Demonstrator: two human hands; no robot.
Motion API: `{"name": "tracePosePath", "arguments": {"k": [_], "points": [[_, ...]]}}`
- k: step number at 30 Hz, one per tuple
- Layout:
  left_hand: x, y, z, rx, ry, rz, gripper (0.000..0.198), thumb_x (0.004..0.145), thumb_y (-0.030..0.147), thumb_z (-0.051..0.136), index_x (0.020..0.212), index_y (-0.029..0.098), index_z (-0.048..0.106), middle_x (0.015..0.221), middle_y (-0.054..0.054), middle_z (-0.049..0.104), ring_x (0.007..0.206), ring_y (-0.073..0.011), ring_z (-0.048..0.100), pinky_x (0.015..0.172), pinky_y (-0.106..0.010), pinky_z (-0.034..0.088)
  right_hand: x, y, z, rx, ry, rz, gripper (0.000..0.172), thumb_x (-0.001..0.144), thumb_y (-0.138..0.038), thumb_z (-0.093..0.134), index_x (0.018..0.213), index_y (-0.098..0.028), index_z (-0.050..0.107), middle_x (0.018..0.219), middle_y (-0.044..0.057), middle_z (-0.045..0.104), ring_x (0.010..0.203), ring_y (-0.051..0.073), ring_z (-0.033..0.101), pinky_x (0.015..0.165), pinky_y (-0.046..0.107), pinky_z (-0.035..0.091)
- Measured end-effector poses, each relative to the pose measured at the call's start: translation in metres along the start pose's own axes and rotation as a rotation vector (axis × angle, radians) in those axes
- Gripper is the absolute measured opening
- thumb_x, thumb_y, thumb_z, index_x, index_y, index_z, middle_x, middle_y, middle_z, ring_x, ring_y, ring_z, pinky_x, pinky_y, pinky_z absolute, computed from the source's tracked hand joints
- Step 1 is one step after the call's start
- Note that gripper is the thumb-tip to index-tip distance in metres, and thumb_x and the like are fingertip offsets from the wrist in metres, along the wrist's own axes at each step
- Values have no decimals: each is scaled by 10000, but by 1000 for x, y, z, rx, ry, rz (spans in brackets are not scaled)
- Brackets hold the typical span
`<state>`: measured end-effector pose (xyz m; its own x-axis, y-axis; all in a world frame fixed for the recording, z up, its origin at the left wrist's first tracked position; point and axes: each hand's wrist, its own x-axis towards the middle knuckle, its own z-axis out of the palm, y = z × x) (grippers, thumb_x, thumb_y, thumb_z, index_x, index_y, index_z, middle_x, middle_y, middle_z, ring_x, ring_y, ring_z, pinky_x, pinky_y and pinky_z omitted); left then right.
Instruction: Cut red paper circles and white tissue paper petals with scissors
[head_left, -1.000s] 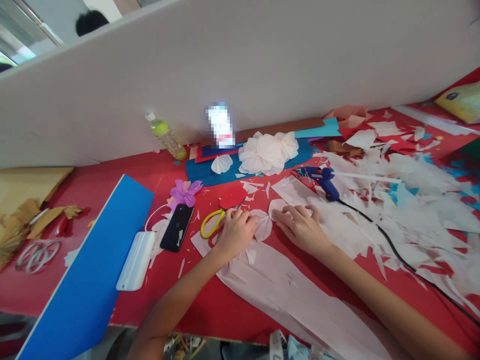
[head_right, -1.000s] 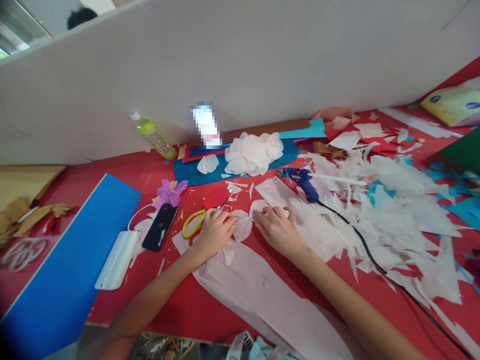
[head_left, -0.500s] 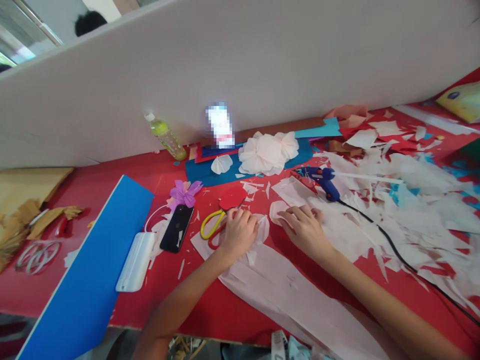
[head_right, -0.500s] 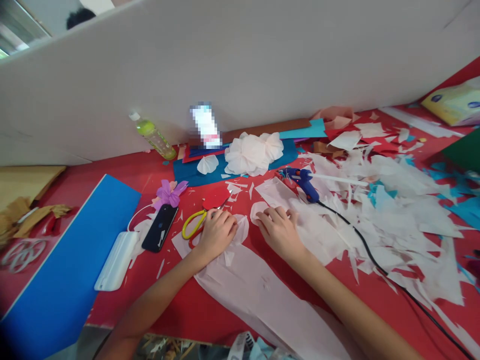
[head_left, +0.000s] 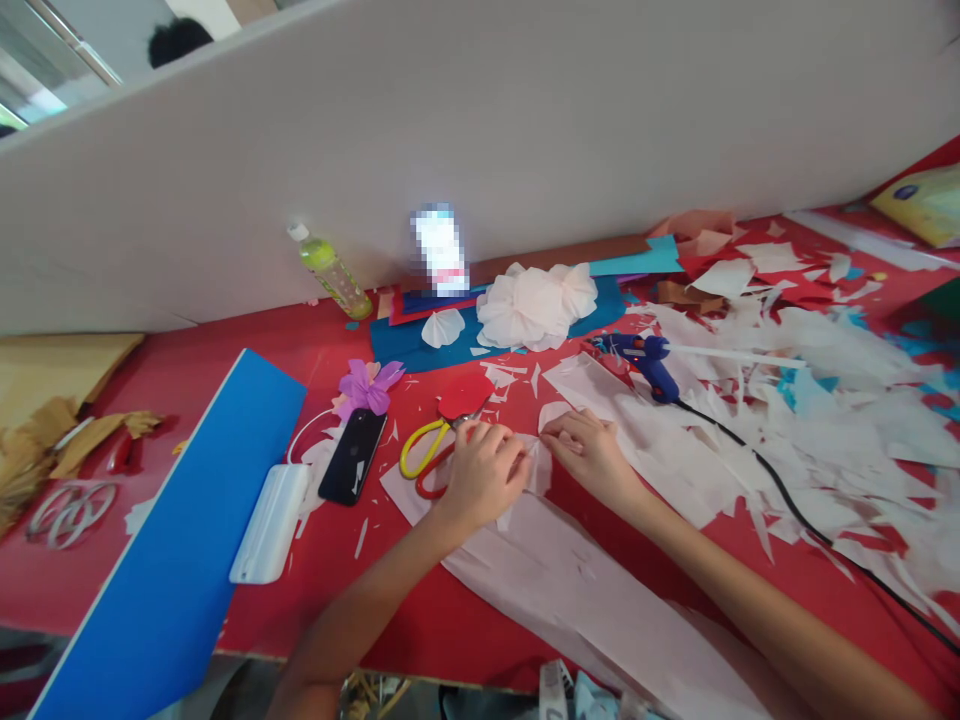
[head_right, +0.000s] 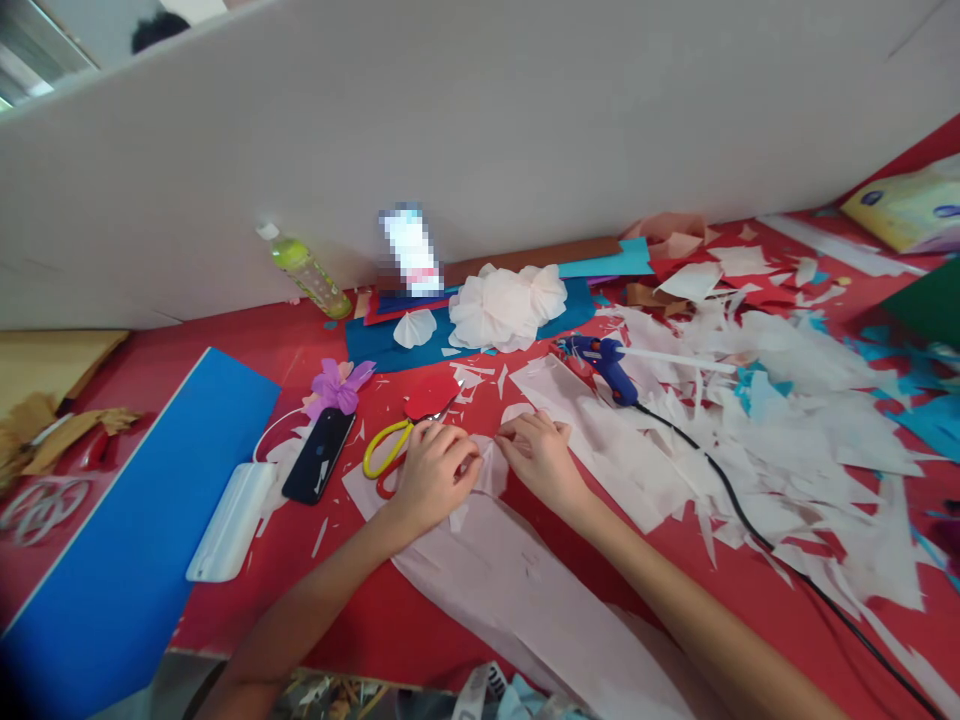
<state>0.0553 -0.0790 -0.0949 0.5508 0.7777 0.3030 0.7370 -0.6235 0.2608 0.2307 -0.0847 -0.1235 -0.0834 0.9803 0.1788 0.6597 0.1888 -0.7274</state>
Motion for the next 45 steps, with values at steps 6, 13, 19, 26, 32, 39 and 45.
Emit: {"name": "tracePosePath", "arguments": {"k": [6, 13, 19, 26, 32, 39, 45], "points": [[15, -10, -3, -471, -140, -164, 181, 849, 228, 497, 1008, 191, 577, 1037, -44, 621, 987, -175, 541, 891, -322, 408, 1, -2, -1, 97, -34, 7, 207, 848, -353, 489, 725, -222, 591, 708, 11, 625, 730, 185, 532, 716, 353, 319], [22, -10, 5, -767, -303, -333, 85, 793, 208, 534, 800, 160, 603, 824, -23, 636, 806, -147, 584, 716, -238, 455, 0, 1, 0, 202, -72, 32, 213, 841, -360, 486, 729, -218, 598, 690, 10, 615, 674, 162, 530, 626, 305, 358], [23, -7, 6, -807, -262, -346, 68, 775, 183, 543, 763, 154, 602, 791, -14, 627, 796, -143, 575, 715, -231, 440, -4, -4, 0, -1, 21, -40, 144, 865, -306, 488, 786, -207, 558, 798, 21, 625, 790, 182, 530, 717, 335, 299], [22, -8, 7, -754, -231, -313, 65, 780, 177, 549, 757, 157, 607, 799, -19, 633, 803, -148, 576, 727, -243, 444, -8, -2, 0, -181, 91, -210, 181, 900, -270, 450, 891, -230, 626, 887, 39, 619, 872, 186, 507, 741, 342, 253], [22, -14, 9, -634, -243, -240, 73, 791, 208, 571, 765, 165, 623, 812, -24, 645, 784, -147, 581, 711, -245, 445, -6, 1, -1, -192, 22, -218, 199, 901, -269, 440, 871, -236, 633, 883, 40, 622, 854, 188, 502, 734, 348, 259], [19, -16, 14, -420, -198, -167, 67, 795, 228, 600, 741, 193, 617, 775, 4, 654, 809, -153, 583, 829, -305, 407, -3, 1, -3, -7, -95, -113, 190, 880, -285, 456, 787, -220, 608, 851, 42, 619, 853, 194, 512, 768, 373, 266], [22, -14, 8, -430, -143, -150, 98, 817, 203, 547, 734, 186, 595, 789, 3, 651, 807, -146, 581, 831, -300, 402, -2, -1, -3, 77, -145, -41, 178, 862, -260, 443, 746, -212, 569, 823, 32, 620, 822, 190, 514, 761, 366, 291]]}}
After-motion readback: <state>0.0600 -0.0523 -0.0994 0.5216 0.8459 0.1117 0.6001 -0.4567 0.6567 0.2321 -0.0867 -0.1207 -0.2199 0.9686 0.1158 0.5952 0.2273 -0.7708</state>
